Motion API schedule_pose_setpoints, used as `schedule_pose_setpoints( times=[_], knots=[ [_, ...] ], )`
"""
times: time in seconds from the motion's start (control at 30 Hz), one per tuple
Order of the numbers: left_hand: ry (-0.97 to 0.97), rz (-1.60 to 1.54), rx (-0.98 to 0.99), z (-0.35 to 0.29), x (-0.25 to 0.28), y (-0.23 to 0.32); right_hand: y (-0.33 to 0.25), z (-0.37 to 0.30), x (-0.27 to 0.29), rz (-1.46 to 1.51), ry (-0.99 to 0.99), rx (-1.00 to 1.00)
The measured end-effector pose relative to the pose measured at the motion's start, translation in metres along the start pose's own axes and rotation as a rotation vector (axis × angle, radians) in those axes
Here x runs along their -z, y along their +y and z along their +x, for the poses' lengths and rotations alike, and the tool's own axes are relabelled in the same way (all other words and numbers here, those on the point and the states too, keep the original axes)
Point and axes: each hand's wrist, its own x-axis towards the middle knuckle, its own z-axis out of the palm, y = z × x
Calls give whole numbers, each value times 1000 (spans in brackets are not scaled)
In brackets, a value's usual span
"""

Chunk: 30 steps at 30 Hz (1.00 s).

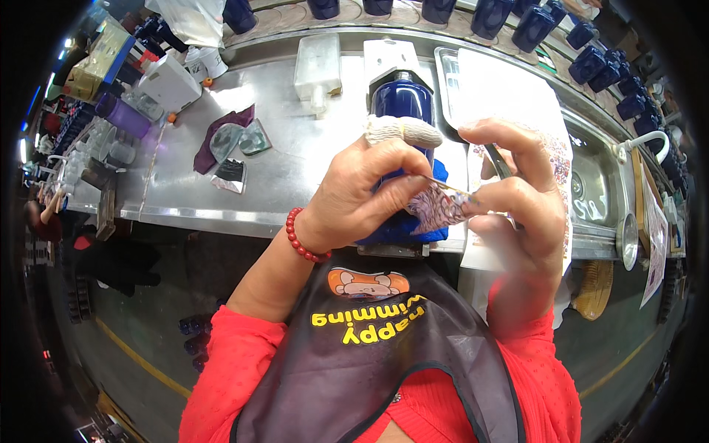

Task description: The person applies decorative stickers to a dark blue bottle. They peel stickers from a sheet, position them on the bottle, and smooth them with a green tool. The person repeats this process for multiple stickers, adjusting placement and smoothing edges.

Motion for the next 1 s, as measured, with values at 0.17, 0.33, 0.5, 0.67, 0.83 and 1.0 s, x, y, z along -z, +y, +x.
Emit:
schedule_pose_setpoints(
  times=[0.17, 0.33, 0.5, 0.67, 0.83, 1.0],
  knots=[
    [161, -575, 206, -13, -2, -15, 29, -3, -19, 97, 134, -152],
    [216, -706, 129, -15, -1, -29, 44, -10, -52, 16, 16, -261],
    [279, -700, 122, -15, -7, -38, 39, -12, -70, -94, 15, -191],
    [247, -798, 148, -20, -11, -38, 38, -6, -71, -66, 26, -161],
    [327, -657, 77, -21, -12, -42, 36, -7, -67, -70, 79, -175],
    [377, -623, 76, -25, -10, -44, 38, -11, -61, -102, 137, -177]
  ],
)
